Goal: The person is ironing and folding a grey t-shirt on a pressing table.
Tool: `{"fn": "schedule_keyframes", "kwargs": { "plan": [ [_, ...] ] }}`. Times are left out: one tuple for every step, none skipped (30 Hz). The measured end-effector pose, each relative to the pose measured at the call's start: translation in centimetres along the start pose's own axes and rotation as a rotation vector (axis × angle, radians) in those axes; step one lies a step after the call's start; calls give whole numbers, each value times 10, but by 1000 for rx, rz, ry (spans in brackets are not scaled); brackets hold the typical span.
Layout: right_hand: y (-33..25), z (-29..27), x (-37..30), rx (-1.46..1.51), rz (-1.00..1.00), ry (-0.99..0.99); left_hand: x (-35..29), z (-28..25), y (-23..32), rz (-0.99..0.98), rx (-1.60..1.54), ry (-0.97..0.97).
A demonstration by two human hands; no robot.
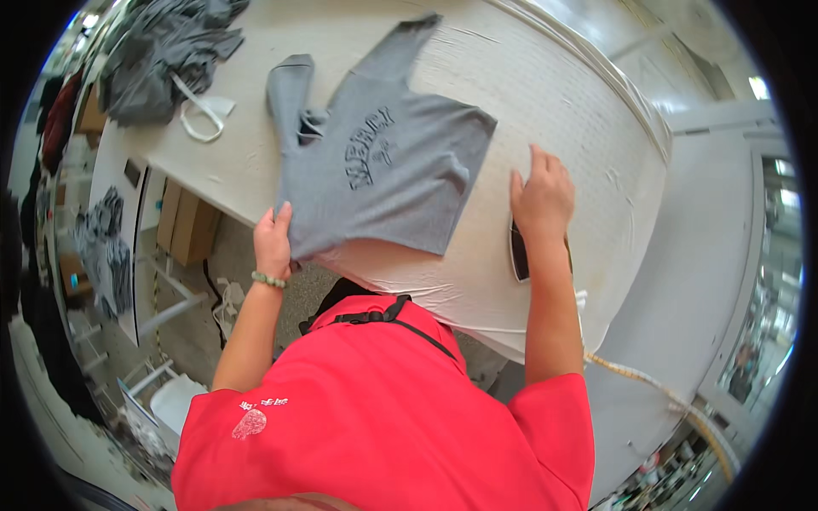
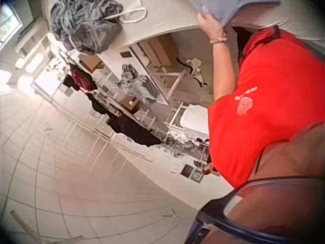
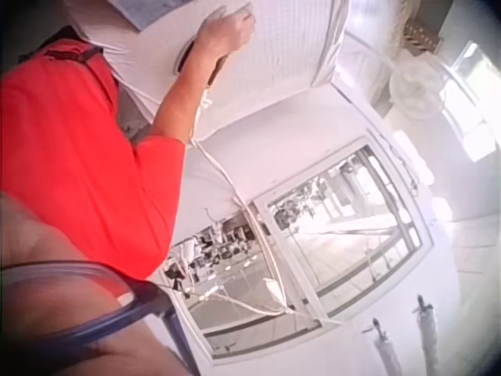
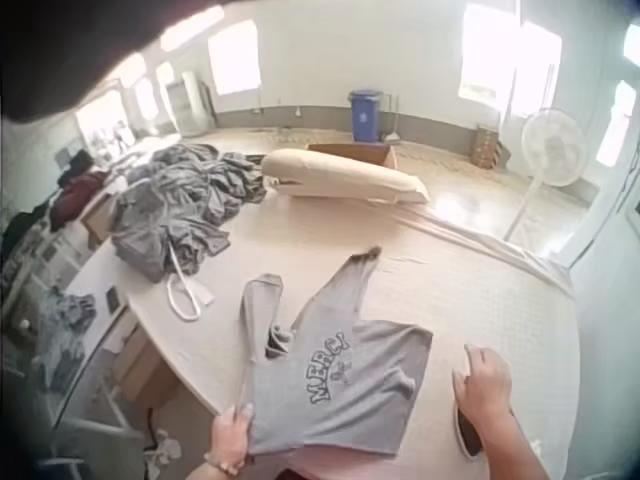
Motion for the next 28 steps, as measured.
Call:
{"fn": "schedule_keyframes", "kwargs": {
  "plan": [
    [-35, -4, 23, 131, -154, 132, -16, -17, -12, -8, 53, -4],
    [-65, 9, 41, 261, -195, 58, -31, -33, -22, -17, 110, -12],
    [-96, 25, 57, 390, -232, -21, -46, -53, -31, -16, 98, 23],
    [-129, 49, 73, 461, -319, -78, -60, -73, -42, -40, 221, 56],
    [-161, 75, 85, 531, -405, -135, -75, -90, -52, -69, 345, 88],
    [-189, 98, 100, 546, -435, -138, -85, -104, -62, -69, 334, 120],
    [-222, 121, 111, 490, -540, -200, -91, -116, -74, -98, 365, 152],
    [-253, 139, 117, 431, -652, -256, -96, -128, -80, -125, 390, 191],
    [-275, 143, 121, 436, -690, -248, -100, -133, -77, -118, 367, 223],
    [-290, 147, 122, 359, -756, -275, -101, -132, -72, -108, 378, 213],
    [-304, 148, 123, 278, -822, -291, -102, -130, -63, -90, 388, 206],
    [-317, 147, 121, 192, -882, -304, -102, -134, -54, -71, 398, 195],
    [-325, 146, 119, 172, -938, -333, -102, -145, -47, -52, 366, 228],
    [-326, 144, 115, 147, -991, -359, -101, -153, -43, -76, 408, 202],
    [-323, 148, 111, 67, -988, -419, -95, -161, -38, -89, 447, 172],
    [-315, 156, 106, 14, -982, -423, -87, -168, -41, -50, 421, 134],
    [-316, 155, 100, 19, -927, -482, -78, -178, -45, -7, 393, 116],
    [-316, 157, 96, -16, -904, -507, -69, -184, -45, -3, 413, 89],
    [-315, 159, 98, -6, -838, -531, -56, -190, -42, 3, 435, 62],
    [-323, 151, 96, 42, -808, -484, -49, -196, -34, 22, 429, 15],
    [-326, 150, 96, 75, -743, -443, -42, -202, -24, 39, 429, -44],
    [-332, 150, 97, 87, -657, -458, -33, -216, -13, 66, 411, -12],
    [-333, 151, 95, 99, -557, -480, -25, -223, -5, 106, 453, -65],
    [-339, 153, 95, 98, -576, -458, -17, -231, 3, 144, 498, -117],
    [-337, 165, 94, 81, -526, -547, -10, -237, 9, 179, 548, -179],
    [-338, 173, 91, 63, -471, -638, -1, -248, 14, 194, 544, -173],
    [-340, 180, 87, 33, -448, -692, 8, -255, 17, 224, 586, -217],
    [-347, 180, 89, 2, -426, -742, 19, -261, 23, 256, 627, -258]
  ]
}}
Point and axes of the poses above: each hand's wrist, its own x-axis towards the middle knuckle, its own z-axis out of the palm, y = z × x, the point moved 6 cm from there along x, towards the middle knuckle, and after that the axes turned 10 degrees about -z, right-handed, at the moved point
